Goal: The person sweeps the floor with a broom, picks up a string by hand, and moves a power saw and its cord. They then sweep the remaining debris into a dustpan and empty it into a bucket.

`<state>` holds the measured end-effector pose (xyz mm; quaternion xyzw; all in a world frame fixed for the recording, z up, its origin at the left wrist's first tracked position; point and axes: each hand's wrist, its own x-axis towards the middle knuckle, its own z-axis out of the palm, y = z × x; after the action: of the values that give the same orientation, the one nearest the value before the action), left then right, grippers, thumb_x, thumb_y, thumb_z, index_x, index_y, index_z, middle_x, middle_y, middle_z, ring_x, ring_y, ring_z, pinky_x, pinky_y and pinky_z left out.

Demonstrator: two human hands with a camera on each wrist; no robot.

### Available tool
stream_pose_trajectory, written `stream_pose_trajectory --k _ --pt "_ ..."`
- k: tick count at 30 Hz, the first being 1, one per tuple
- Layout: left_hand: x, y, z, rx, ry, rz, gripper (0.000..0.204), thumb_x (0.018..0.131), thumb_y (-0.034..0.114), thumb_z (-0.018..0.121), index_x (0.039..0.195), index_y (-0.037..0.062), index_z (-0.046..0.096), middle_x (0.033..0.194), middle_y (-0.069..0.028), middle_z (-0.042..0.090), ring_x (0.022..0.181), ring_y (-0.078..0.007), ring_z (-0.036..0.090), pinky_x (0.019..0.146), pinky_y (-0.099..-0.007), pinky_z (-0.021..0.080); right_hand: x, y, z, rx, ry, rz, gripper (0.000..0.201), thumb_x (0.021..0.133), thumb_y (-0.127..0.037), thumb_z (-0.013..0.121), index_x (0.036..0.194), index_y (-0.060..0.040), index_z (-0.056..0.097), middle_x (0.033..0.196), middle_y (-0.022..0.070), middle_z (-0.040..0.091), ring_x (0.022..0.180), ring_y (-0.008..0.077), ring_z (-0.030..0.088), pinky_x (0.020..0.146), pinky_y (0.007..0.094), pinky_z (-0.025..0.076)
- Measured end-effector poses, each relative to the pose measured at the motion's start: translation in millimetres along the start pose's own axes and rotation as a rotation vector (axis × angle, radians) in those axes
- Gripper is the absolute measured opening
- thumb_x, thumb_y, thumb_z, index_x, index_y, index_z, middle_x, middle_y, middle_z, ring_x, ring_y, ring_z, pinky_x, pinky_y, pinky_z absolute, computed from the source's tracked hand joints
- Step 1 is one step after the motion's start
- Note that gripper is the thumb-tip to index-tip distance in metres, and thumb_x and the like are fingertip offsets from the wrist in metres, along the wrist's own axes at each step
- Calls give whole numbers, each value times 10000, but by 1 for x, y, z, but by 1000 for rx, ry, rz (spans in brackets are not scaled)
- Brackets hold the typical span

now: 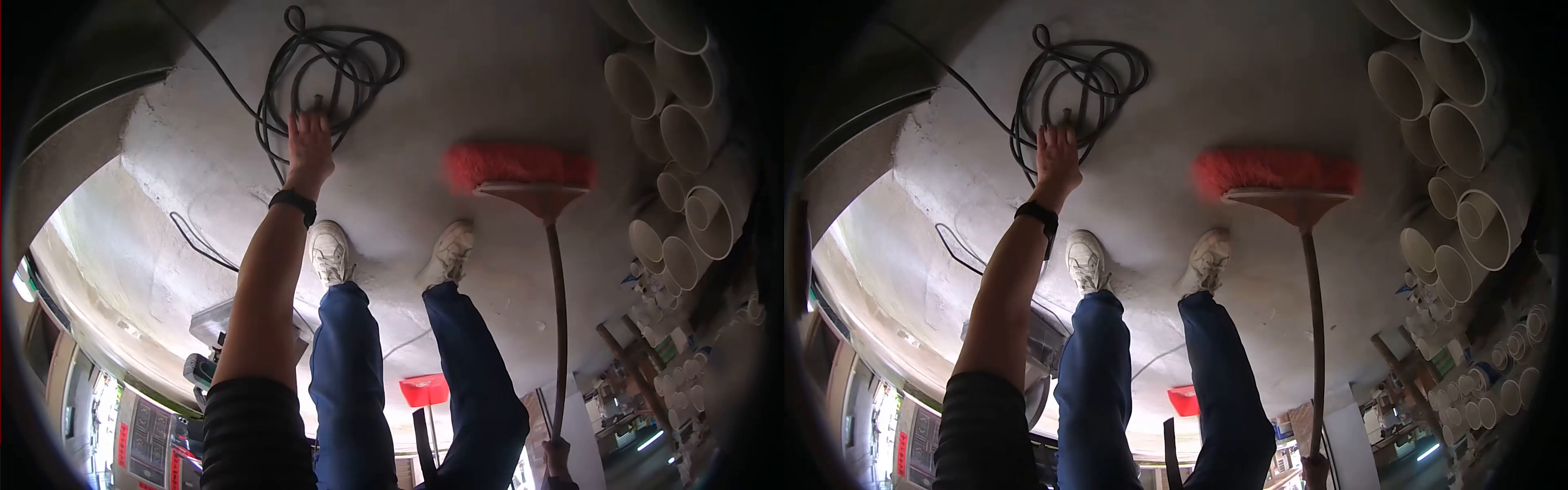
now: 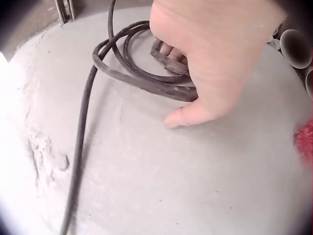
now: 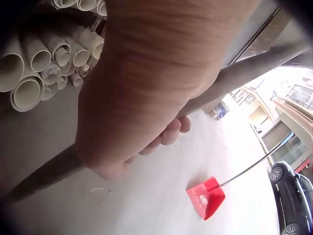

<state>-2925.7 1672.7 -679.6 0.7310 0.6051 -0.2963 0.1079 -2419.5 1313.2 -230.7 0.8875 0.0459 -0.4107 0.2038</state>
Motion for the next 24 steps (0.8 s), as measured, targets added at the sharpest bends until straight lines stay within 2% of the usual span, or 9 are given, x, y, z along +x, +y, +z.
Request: stream_pose_trajectory --k 1,6,7,9,12,14,18,20,24 --pt "-2 1 -1 -40 -87 -7 523 599 132 529 1084 15 372 1048 -107 405 1048 -248 334 937 -393 185 -3 3 3 -25 43 -20 184 648 -64 563 546 -56 410 376 1 374 276 87 364 269 226 271" --pt "-16 -22 31 -46 290 155 254 623 155 527 835 17 553 862 -142 516 936 -253 436 923 -397 235 -2 12 18 -101 79 -54 177 641 -47 566 563 -63 407 391 -12 366 283 71 355 269 226 267" --pt "-20 -31 33 -226 115 234 213 623 164 528 784 26 544 742 -140 548 824 -257 509 913 -380 264 3 18 21 -95 87 -58 177 641 -47 566 563 -63 407 391 -12 366 283 71 355 269 226 267" --pt "-40 -50 16 -419 53 333 184 627 173 525 765 51 509 611 -132 544 670 -290 547 796 -375 382 -6 26 17 22 121 -116 168 591 -68 573 537 -30 419 422 15 403 339 88 404 318 248 314" --pt "-85 -76 -44 -566 -122 227 222 643 181 515 832 81 454 621 -152 550 610 -328 545 551 -427 432 -6 37 9 -49 114 -279 156 621 -43 562 563 -47 417 418 -12 380 321 68 373 298 222 277" --pt "-121 -101 -89 -657 -209 244 241 641 179 505 839 47 466 693 -161 565 682 -326 547 611 -396 438 -6 40 7 -34 138 -427 151 632 -33 560 576 -55 421 416 -26 366 316 57 355 289 208 262" --pt "-176 -139 -129 -676 -219 175 200 628 97 524 820 56 483 729 -127 563 720 -290 544 631 -376 434 -27 4 -12 -70 93 -398 172 599 -81 595 556 -9 445 449 25 418 427 104 399 400 271 324" --pt "-183 -149 -123 -655 147 360 189 621 76 539 805 76 494 714 -86 539 711 -253 529 632 -348 427 -41 -29 -9 -12 50 -385 180 615 -58 593 550 -24 429 449 3 404 410 85 380 386 256 309" --pt "-170 -130 -89 -599 409 367 113 638 74 521 749 85 502 667 -60 483 635 -225 495 596 -327 414 -44 -61 4 44 14 -348 186 629 -57 590 557 -39 419 440 -10 385 391 68 368 366 242 293"
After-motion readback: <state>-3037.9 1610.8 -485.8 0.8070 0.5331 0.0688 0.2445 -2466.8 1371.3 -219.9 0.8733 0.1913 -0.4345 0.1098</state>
